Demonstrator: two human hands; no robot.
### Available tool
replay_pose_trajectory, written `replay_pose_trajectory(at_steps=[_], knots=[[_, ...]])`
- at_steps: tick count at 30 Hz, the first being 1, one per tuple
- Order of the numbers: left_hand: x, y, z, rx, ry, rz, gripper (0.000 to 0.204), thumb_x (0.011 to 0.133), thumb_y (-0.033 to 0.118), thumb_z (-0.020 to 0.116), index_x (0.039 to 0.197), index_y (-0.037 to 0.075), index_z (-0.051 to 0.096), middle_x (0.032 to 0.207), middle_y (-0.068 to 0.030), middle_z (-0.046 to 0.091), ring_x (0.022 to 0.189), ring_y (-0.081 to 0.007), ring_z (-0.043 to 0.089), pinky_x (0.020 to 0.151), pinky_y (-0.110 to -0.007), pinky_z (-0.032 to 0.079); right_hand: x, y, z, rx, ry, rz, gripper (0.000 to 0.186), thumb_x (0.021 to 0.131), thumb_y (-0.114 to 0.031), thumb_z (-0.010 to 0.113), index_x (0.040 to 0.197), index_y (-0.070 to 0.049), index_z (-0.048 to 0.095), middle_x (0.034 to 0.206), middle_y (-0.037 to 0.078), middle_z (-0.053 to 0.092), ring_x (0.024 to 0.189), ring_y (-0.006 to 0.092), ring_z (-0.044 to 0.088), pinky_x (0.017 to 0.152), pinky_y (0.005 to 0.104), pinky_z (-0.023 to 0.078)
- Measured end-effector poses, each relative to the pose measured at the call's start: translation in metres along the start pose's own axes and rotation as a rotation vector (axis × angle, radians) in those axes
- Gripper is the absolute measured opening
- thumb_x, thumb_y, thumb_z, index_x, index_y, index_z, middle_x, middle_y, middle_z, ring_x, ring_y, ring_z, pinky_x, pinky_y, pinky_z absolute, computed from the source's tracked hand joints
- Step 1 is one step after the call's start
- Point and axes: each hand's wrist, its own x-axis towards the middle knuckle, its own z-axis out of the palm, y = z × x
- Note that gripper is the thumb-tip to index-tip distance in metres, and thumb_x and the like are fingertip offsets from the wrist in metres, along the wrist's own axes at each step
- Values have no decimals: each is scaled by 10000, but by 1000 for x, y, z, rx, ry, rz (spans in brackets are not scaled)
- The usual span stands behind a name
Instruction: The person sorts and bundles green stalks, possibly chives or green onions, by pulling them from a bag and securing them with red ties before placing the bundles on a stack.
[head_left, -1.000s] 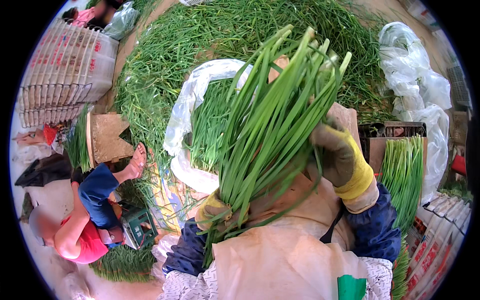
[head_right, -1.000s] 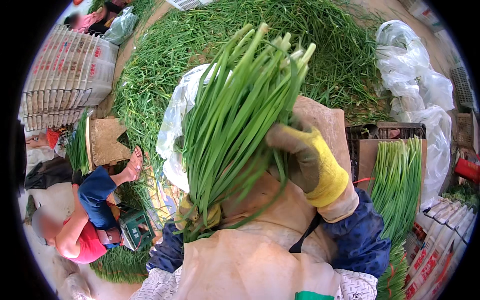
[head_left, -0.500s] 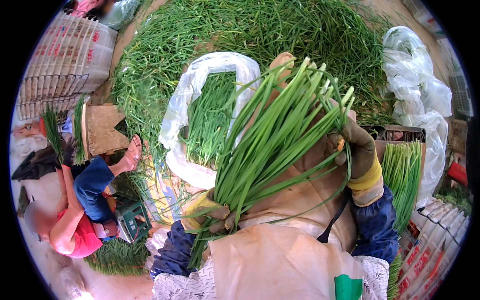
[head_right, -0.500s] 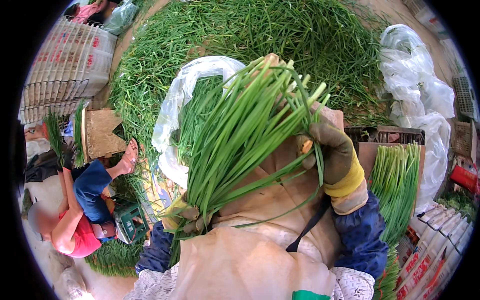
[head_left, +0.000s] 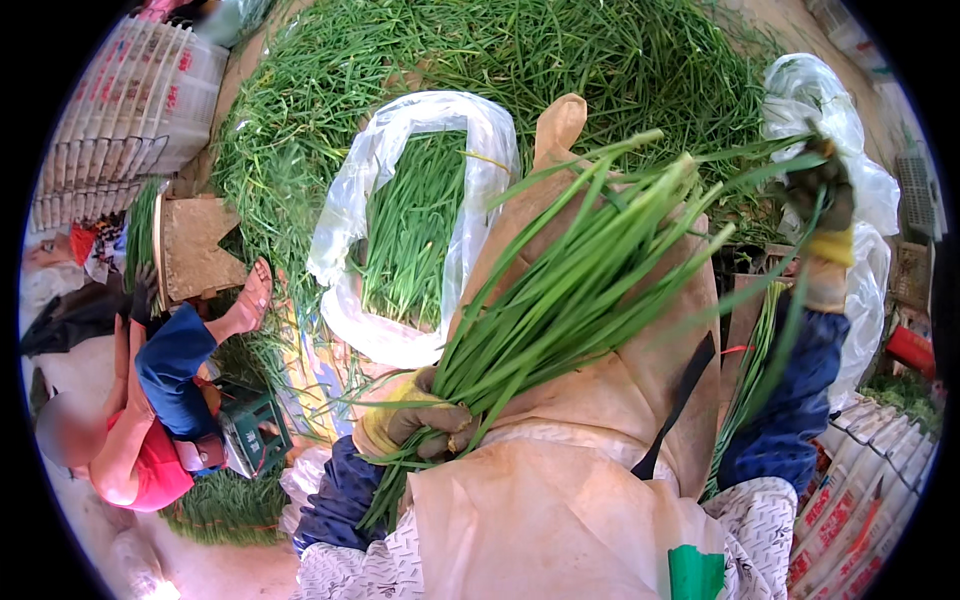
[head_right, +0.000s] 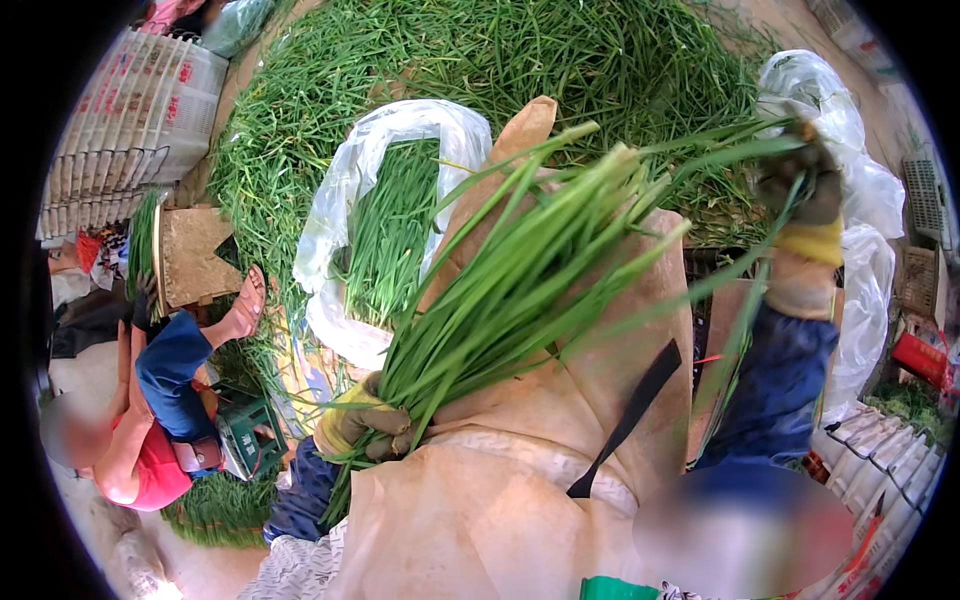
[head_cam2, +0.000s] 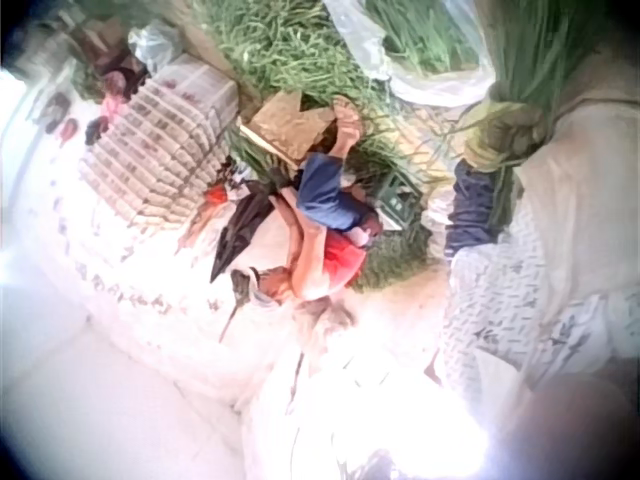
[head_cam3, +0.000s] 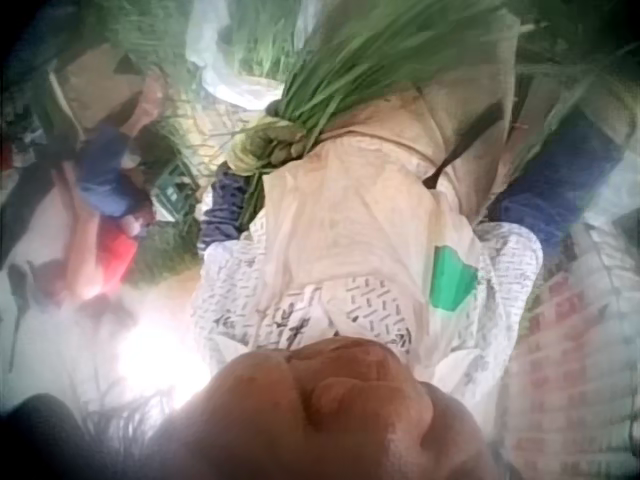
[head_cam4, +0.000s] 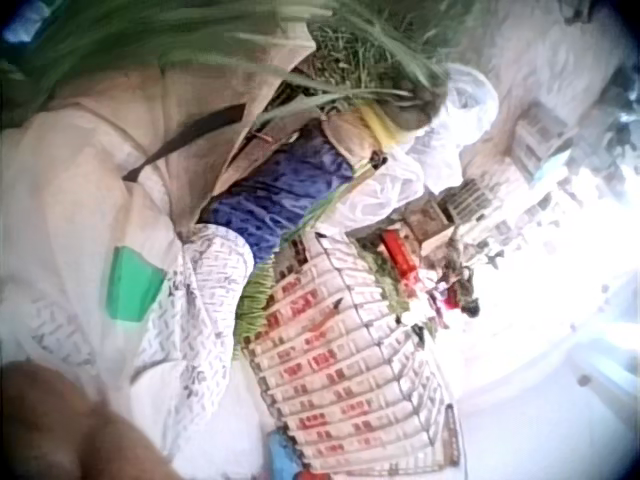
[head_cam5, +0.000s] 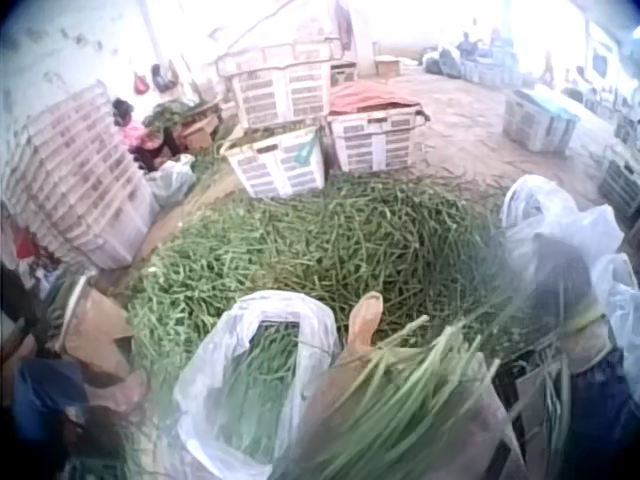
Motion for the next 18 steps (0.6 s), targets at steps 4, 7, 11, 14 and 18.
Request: replay_pose_trajectory(at_steps=[4, 7, 11, 14, 18], knots=[[0, -1, 10, 31, -46, 73, 316, 725, 164, 720, 962, -1, 593, 628, -97, 568, 441, -114, 465, 372, -222, 313, 39, -64, -65, -701, 347, -11, 285, 842, -365, 614, 906, -90, 641, 739, 36, 572, 713, 173, 527, 543, 282, 393], [3, 15, 20, 131, -46, 4, 330, 753, 239, 722, 946, 2, 599, 646, -84, 569, 435, -90, 450, 370, -222, 303, 50, -46, -36, -1742, 618, 26, 528, 766, -400, 688, 1122, -20, 603, 1024, 143, 605, 968, 250, 573, 758, 315, 441], [-2, 9, 22, 70, -4, 46, 308, 762, 236, 722, 933, 7, 608, 651, -72, 572, 429, -86, 447, 378, -224, 313, 50, 50, 150, -1270, -174, -109, 535, 878, -285, 611, 1335, -42, 473, 1187, 228, 592, 1163, 283, 540, 967, 331, 439], [-6, 12, 18, 92, 24, 10, 313, 761, 230, 726, 932, -3, 607, 648, -68, 567, 435, -89, 462, 382, -228, 324, 53, 105, 211, -1879, -432, 76, 484, 749, -376, 712, 1111, -63, 640, 907, 148, 680, 770, 253, 658, 714, 349, 514], [-1, 11, 20, 195, 9, 13, 303, 763, 215, 720, 936, -8, 609, 655, -62, 573, 439, -93, 478, 386, -227, 332, 61, 109, 194, -1605, -387, -137, 245, 818, -226, 647, 960, -27, 648, 737, 82, 636, 635, 155, 601, 596, 293, 482]])
